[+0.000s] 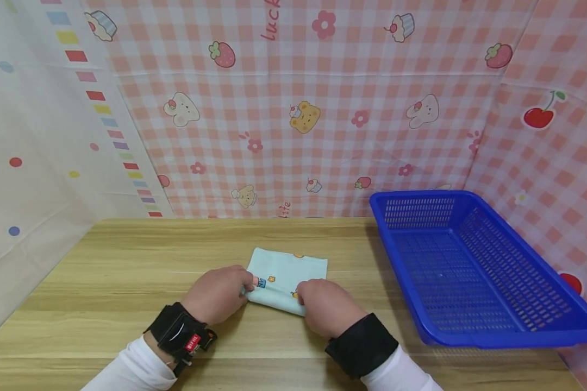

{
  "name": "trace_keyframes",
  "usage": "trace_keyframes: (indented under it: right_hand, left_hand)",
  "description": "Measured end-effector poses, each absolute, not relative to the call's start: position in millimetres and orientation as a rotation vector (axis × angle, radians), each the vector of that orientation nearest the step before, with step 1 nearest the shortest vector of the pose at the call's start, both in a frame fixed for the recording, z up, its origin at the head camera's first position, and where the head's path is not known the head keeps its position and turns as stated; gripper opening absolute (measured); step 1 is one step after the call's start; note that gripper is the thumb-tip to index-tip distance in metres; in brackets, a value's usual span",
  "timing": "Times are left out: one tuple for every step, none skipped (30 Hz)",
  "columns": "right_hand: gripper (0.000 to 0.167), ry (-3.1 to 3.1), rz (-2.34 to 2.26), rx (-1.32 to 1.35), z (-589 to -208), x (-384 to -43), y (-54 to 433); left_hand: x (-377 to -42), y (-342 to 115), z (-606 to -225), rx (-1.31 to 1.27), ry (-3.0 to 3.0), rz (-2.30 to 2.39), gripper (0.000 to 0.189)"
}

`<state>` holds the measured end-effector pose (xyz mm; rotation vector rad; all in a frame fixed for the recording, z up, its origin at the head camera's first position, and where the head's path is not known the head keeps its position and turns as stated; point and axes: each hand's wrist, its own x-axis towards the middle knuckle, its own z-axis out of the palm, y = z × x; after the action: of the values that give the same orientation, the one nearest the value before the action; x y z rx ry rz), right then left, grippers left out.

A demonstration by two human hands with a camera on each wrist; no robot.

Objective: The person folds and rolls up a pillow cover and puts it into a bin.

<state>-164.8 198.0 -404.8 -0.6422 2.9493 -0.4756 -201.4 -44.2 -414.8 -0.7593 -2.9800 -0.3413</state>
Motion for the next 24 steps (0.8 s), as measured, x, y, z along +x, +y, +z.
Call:
trace_keyframes:
  right_hand:
    - [0.021,2.941,-0.49,-0.637,-405.3,-165.3,198.8]
    - [0.02,2.932,-0.502,-0.629,-405.8,-166.0,199.7]
    - [0.019,2.919,-0.518,-0.615,-405.7,-166.6,200.5]
    - [0.018,2.909,-0.529,-0.604,-406.2,-167.4,201.6]
    - [0.017,2.9,-0.536,-0.595,-406.9,-168.3,202.8]
    - [0.016,2.89,-0.544,-0.589,-407.5,-169.2,203.9]
    - [0.016,2.882,-0.55,-0.58,-408.1,-170.1,204.9]
    - [0.015,2.875,-0.551,-0.575,-408.5,-170.8,205.8]
    - [0.014,2.868,-0.552,-0.571,-408.5,-171.1,206.6]
    - [0.014,2.862,-0.554,-0.571,-408.2,-171.3,207.3]
    - [0.013,2.855,-0.558,-0.569,-407.7,-171.3,207.7]
    - [0.013,2.848,-0.561,-0.567,-407.2,-171.3,208.1]
    - [0.013,2.842,-0.559,-0.566,-406.6,-171.2,208.4]
    - [0.012,2.837,-0.559,-0.566,-406.2,-171.0,208.7]
    - [0.012,2.833,-0.565,-0.567,-405.7,-170.9,208.8]
    - [0.012,2.827,-0.569,-0.568,-405.7,-171.2,209.0]
    - [0.012,2.824,-0.566,-0.567,-406.1,-171.6,209.1]
    - [0.012,2.819,-0.568,-0.567,-406.6,-172.1,209.3]
    - [0.012,2.816,-0.568,-0.565,-406.7,-172.1,209.3]
    - [0.012,2.813,-0.571,-0.563,-407.0,-172.5,209.3]
    - [0.012,2.811,-0.569,-0.563,-407.5,-173.0,209.4]
    - [0.012,2.809,-0.57,-0.561,-408.0,-173.4,209.4]
    - [0.012,2.806,-0.573,-0.552,-408.0,-173.5,209.3]
    - [0.012,2.805,-0.58,-0.544,-408.0,-173.6,209.2]
  left_hand:
    - [-201.6,-44.5,-415.1,-0.756,-2.987,-0.352,0.013]
    - [-201.9,-44.8,-415.6,-0.751,-2.995,-0.364,0.013]
    - [-202.3,-45.3,-416.0,-0.745,-3.002,-0.379,0.013]
    - [-202.8,-46.0,-416.4,-0.744,-3.006,-0.392,0.014]
    - [-203.1,-46.8,-416.6,-0.739,-3.011,-0.407,0.014]
    - [-203.5,-47.5,-416.6,-0.736,-3.019,-0.427,0.013]
    - [-203.7,-48.3,-416.3,-0.733,-3.027,-0.443,0.013]
    - [-204.2,-49.0,-416.2,-0.734,-3.033,-0.459,0.013]
    - [-204.8,-49.7,-415.9,-0.736,-3.041,-0.476,0.012]
    - [-205.1,-50.4,-415.5,-0.738,-3.051,-0.493,0.012]
    - [-205.4,-50.8,-414.8,-0.736,-3.066,-0.517,0.012]
    - [-205.7,-51.3,-414.0,-0.738,-3.078,-0.537,0.012]
    - [-205.9,-51.7,-413.4,-0.742,-3.088,-0.551,0.013]
    - [-206.2,-52.2,-413.0,-0.748,-3.095,-0.563,0.013]
    - [-206.2,-52.5,-412.3,-0.75,-3.102,-0.572,0.014]
    - [-206.2,-52.8,-411.7,-0.755,-3.105,-0.581,0.014]
    - [-206.1,-53.0,-410.9,-0.759,-3.107,-0.59,0.014]
    - [-206.1,-53.0,-410.6,-0.762,-3.106,-0.598,0.014]
    - [-206.2,-53.1,-410.4,-0.766,-3.105,-0.603,0.014]
    - [-206.4,-53.1,-410.5,-0.768,-3.104,-0.61,0.015]
    - [-206.5,-53.0,-410.6,-0.767,-3.106,-0.619,0.015]
    - [-206.8,-52.8,-411.1,-0.765,-3.108,-0.63,0.015]
    - [-207.1,-52.7,-411.7,-0.758,-3.111,-0.638,0.016]
    - [-207.6,-52.6,-412.3,-0.758,-3.111,-0.641,0.016]
